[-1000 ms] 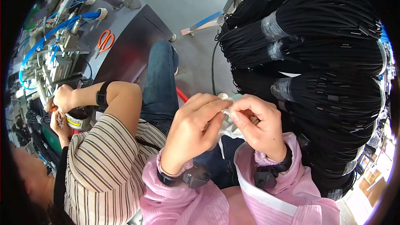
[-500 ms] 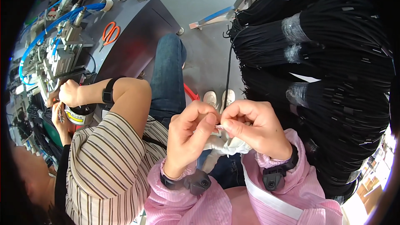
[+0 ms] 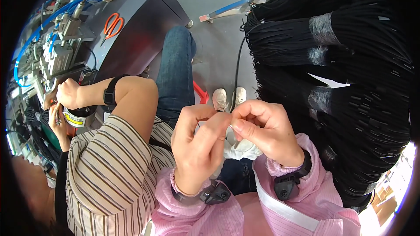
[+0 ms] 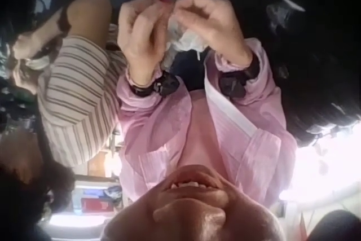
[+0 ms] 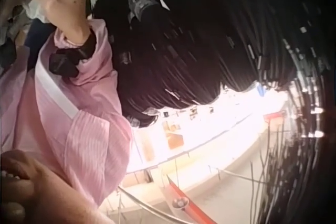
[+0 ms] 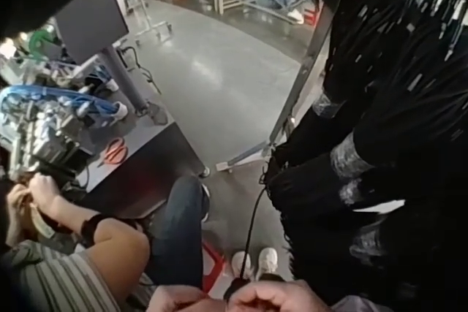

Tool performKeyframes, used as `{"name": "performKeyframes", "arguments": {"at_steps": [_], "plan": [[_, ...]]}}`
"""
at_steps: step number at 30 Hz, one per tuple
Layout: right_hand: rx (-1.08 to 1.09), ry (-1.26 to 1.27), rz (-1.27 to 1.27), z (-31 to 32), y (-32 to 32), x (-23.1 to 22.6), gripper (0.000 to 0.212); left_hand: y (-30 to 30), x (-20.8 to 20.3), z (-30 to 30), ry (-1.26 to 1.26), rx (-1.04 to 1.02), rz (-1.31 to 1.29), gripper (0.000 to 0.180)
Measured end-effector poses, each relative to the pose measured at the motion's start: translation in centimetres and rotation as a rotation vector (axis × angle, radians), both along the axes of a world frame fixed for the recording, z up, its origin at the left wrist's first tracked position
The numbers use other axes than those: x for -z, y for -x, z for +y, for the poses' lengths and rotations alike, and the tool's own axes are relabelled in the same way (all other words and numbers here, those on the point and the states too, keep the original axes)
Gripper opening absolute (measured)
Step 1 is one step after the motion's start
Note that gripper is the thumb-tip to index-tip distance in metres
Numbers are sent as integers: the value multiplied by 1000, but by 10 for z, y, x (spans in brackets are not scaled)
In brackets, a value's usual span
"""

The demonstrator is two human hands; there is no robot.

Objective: The person removes a glove and pulls back the outer casing of a cable to reveal the inner wires. They then use shears to trim the ends of the wires before putting the glove back on.

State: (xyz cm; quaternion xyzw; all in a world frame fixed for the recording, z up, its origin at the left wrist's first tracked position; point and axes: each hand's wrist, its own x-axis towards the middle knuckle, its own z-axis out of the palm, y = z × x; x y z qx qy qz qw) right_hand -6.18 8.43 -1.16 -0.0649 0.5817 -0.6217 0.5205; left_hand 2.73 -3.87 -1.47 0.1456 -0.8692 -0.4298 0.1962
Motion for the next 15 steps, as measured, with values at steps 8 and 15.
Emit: {"name": "performKeyframes", "arguments": {"at_steps": [8, 15], "plan": [[45, 35, -34, 7, -2, 2, 12, 3, -3, 4, 2, 20, -44, 11], [14, 35, 6, 19, -4, 4, 12, 2, 1, 5, -112, 84, -119, 13]]}}
